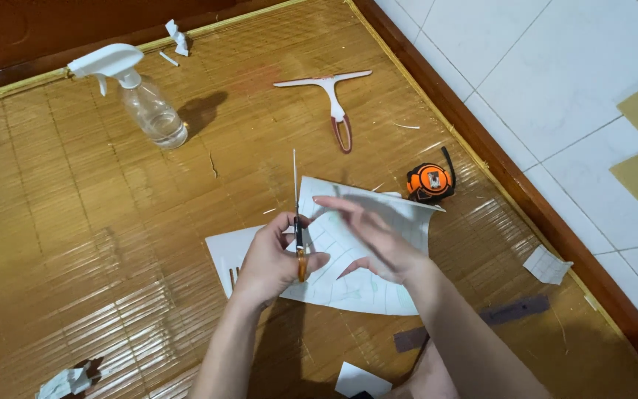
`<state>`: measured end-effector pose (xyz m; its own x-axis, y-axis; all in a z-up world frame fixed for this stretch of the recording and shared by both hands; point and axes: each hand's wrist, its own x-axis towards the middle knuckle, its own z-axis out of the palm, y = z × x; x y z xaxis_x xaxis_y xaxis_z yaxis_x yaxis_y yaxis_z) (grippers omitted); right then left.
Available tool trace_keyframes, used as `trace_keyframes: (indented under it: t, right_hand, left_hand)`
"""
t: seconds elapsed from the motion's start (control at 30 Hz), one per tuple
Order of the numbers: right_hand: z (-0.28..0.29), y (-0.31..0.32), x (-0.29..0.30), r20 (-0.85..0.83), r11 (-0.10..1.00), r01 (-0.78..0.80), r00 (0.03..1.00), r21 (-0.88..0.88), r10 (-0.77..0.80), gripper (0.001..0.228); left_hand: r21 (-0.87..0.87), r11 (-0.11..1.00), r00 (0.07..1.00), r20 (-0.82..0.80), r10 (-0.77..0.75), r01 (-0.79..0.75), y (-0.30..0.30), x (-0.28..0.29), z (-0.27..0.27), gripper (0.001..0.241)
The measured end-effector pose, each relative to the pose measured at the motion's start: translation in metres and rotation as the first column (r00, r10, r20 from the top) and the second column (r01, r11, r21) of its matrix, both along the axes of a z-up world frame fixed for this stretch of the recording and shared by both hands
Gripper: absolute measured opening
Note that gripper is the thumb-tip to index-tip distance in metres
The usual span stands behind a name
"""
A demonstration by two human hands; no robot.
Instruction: Cutting and trimming adhesive vinyl paper using scissors on a floor mat.
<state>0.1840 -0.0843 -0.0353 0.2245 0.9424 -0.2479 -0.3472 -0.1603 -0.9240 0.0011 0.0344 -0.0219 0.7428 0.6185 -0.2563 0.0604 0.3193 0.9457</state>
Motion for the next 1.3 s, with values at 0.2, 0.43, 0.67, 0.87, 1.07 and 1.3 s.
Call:
trace_keyframes:
  t: [0.2, 0.43, 0.67, 0.87, 1.07, 1.3]
  right_hand:
    - [-0.023, 0.008, -0.02, 0.116, 0.998, -0.063, 0.992, 0.026, 0.059, 0.06]
    - [0.014, 0.008, -0.036, 0.253, 0.988, -0.11, 0.964, 0.112, 0.079, 0.113]
    - [0.003, 0.012, -0.036, 0.256, 0.944, 0.329, 0.914, -0.018, -0.314, 0.077]
    - [0.019, 0.004, -0.021, 0.288, 0.931, 0.361, 0.898, -0.046, -0.334, 0.078]
    - [0.029, 0.002, -0.016, 0.358, 0.938, 0.346, 0.877, -0.007, -0.321, 0.09]
    - [0.019, 0.004, -0.024, 0.077, 0.857, 0.502, 0.856, 0.118, -0.512, 0.088]
  left_hand:
    - [0.04, 0.999, 0.991, -0.131, 0.02, -0.014, 0.008, -0.01, 0.005, 0.054]
    - [0.088, 0.994, 0.955, -0.281, 0.094, -0.072, 0.009, -0.002, -0.013, 0.052]
    - [-0.054, 0.992, 0.993, 0.005, 0.117, -0.117, -0.001, 0.001, -0.021, 0.063]
    - [-0.12, 0.973, 0.967, 0.141, 0.213, -0.197, 0.004, -0.007, 0.005, 0.053]
    - [-0.002, 0.975, 0.969, 0.104, 0.223, -0.224, -0.007, 0.003, -0.003, 0.052]
    - [-0.068, 0.951, 0.944, 0.119, 0.308, -0.302, -0.018, 0.009, -0.001, 0.048]
